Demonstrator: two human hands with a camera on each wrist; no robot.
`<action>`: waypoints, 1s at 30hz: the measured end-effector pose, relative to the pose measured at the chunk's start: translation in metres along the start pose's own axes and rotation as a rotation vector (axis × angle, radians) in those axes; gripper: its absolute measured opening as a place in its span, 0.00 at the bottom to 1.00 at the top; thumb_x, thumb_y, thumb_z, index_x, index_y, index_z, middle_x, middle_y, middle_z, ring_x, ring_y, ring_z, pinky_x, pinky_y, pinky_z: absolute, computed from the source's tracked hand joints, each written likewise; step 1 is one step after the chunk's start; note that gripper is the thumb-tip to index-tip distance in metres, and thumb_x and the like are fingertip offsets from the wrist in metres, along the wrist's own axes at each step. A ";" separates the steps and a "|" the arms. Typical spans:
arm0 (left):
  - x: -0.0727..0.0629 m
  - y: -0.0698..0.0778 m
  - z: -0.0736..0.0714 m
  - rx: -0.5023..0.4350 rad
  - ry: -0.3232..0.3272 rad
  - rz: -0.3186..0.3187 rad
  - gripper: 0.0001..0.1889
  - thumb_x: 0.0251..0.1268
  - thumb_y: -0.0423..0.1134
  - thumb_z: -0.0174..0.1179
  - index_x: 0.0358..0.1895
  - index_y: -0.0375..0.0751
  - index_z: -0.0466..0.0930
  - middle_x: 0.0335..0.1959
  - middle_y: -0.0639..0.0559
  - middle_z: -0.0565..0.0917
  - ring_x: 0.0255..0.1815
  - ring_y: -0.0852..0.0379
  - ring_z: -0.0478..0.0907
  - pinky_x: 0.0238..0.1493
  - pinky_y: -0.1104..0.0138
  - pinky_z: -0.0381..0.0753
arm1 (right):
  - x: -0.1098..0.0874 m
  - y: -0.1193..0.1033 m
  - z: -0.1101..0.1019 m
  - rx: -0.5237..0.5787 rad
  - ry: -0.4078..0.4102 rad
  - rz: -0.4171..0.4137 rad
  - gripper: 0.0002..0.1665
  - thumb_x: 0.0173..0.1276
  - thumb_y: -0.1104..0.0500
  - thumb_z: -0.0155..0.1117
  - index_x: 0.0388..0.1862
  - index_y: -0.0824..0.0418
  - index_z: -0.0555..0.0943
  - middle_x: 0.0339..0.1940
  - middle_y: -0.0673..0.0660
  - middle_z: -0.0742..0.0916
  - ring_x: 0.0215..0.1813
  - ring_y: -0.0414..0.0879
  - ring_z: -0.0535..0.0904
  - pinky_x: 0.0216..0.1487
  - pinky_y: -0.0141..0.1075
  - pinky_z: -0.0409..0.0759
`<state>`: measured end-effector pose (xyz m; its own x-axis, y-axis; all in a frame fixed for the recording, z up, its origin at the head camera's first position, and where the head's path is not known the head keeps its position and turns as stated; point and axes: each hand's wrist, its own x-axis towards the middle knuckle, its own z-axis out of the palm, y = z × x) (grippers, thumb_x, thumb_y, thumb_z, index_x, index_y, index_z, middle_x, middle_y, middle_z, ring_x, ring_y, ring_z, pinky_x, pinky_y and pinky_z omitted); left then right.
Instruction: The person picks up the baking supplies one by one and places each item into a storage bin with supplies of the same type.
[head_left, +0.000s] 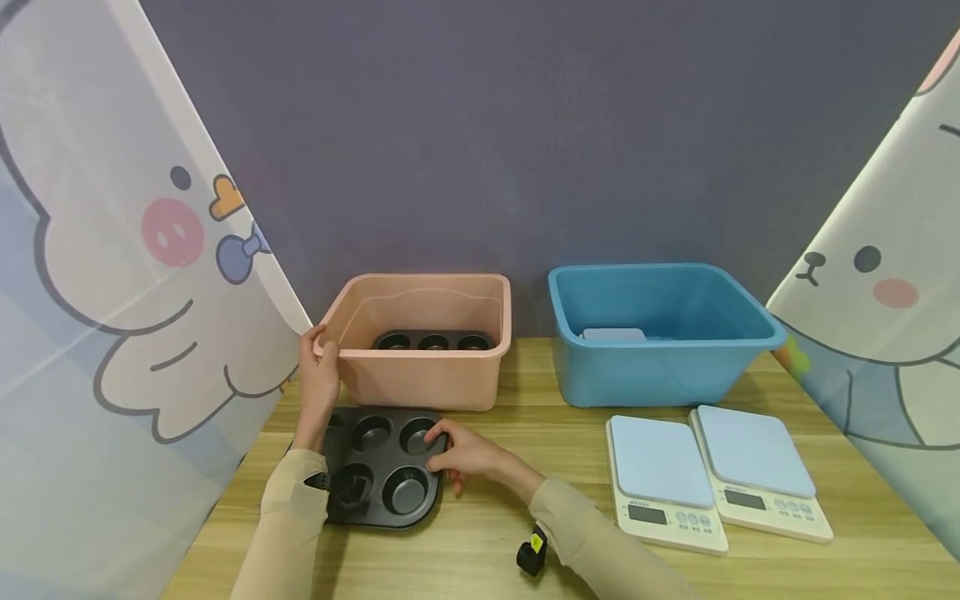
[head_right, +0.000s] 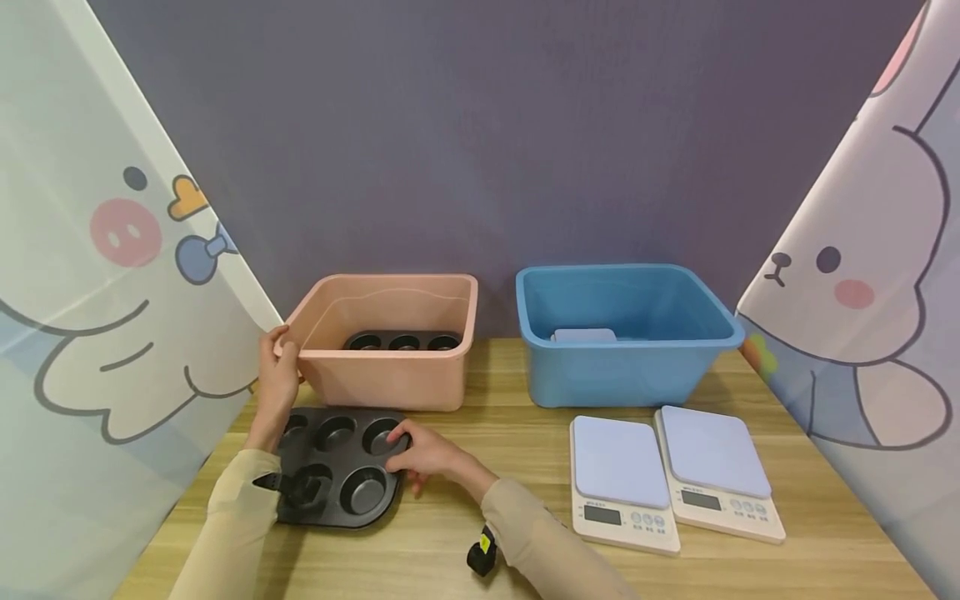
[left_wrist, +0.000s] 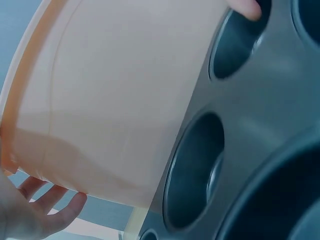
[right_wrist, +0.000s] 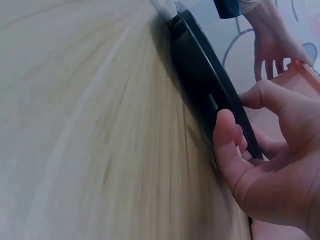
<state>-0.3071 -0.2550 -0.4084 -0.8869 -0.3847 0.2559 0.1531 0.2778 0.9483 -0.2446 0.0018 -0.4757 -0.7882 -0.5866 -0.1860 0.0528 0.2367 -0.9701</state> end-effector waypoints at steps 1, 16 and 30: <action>0.000 0.000 0.000 0.003 0.000 -0.003 0.28 0.73 0.43 0.40 0.74 0.45 0.57 0.75 0.40 0.61 0.73 0.45 0.61 0.73 0.49 0.59 | -0.001 0.001 -0.002 0.011 0.004 0.003 0.26 0.58 0.67 0.66 0.57 0.61 0.74 0.16 0.53 0.71 0.14 0.43 0.69 0.16 0.33 0.78; -0.004 0.003 0.000 0.002 -0.009 0.000 0.27 0.75 0.44 0.39 0.75 0.45 0.56 0.76 0.40 0.60 0.73 0.45 0.60 0.74 0.49 0.58 | -0.016 0.003 -0.022 -0.006 0.186 -0.061 0.12 0.69 0.58 0.65 0.45 0.63 0.75 0.21 0.54 0.77 0.12 0.44 0.74 0.16 0.41 0.80; -0.003 0.004 0.000 0.011 -0.015 -0.009 0.28 0.74 0.44 0.39 0.75 0.46 0.57 0.76 0.41 0.59 0.73 0.47 0.59 0.74 0.50 0.57 | -0.027 0.003 -0.026 -0.027 0.347 -0.125 0.14 0.75 0.61 0.55 0.55 0.64 0.78 0.52 0.66 0.80 0.21 0.41 0.71 0.14 0.36 0.73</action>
<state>-0.3037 -0.2528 -0.4053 -0.8946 -0.3741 0.2446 0.1404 0.2843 0.9484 -0.2393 0.0382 -0.4699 -0.9489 -0.3157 0.0022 -0.0698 0.2029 -0.9767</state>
